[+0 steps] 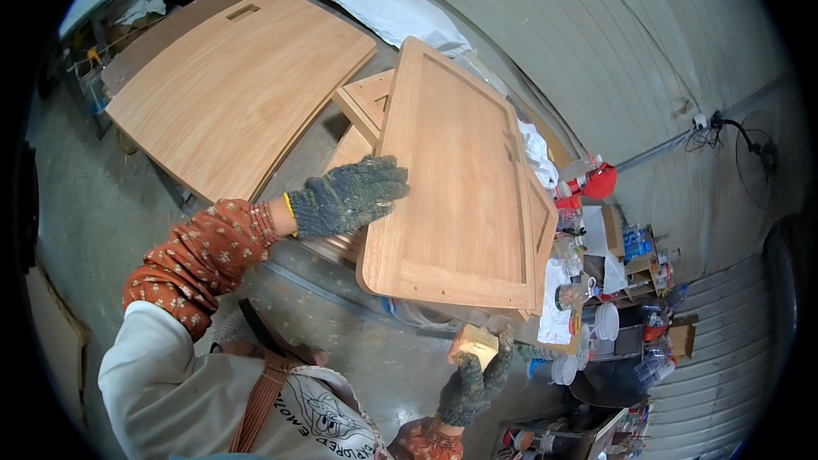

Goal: The person handles wooden panels one by one, sanding the surfaces and cutouts with a sanding block and wiping them with a cloth.

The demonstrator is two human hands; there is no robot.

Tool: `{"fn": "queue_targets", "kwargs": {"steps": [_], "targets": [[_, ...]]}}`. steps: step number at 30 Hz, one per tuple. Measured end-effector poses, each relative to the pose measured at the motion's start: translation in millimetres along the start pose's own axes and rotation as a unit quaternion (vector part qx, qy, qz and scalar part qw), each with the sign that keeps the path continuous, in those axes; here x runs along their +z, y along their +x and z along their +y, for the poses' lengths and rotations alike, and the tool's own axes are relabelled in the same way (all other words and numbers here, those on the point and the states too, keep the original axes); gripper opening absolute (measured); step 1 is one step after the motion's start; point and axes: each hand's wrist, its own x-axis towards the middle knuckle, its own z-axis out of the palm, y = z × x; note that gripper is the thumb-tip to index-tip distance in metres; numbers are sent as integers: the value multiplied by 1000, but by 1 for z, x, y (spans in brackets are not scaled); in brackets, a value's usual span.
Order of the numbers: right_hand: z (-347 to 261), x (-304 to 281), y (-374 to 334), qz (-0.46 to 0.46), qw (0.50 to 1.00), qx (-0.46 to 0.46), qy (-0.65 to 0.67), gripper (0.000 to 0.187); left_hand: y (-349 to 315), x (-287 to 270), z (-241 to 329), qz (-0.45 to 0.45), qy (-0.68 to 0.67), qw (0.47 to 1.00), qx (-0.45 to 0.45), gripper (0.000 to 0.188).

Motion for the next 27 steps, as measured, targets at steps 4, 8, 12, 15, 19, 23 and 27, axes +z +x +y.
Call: {"fn": "queue_targets", "kwargs": {"steps": [4, 8, 12, 15, 19, 23, 27], "targets": [[-7, 11, 3, 9, 998, 11, 60, 76, 11, -18, -5, -72, -44, 995, -56, 44], [-2, 22, 2, 6, 999, 15, 48, 77, 6, -25, -17, -91, 16, 991, -99, 49], [-10, 44, -9, -12, 999, -35, 34, 89, 8, -24, -5, -100, 11, 979, -179, 51], [-7, 59, -14, -44, 996, -69, 32, 90, 6, -28, 9, -87, -5, 977, -195, 54], [1, 65, -14, -105, 987, -117, -44, 86, 3, -35, 28, -95, 1, 977, -188, 56], [-2, 78, -10, -164, 968, -165, -97, 81, -5, -38, 41, -90, 4, 980, -175, 59], [-37, 104, -4, -178, 924, -273, -203, 66, -5, -42, 50, -88, 0, 978, -189, 60]]}}
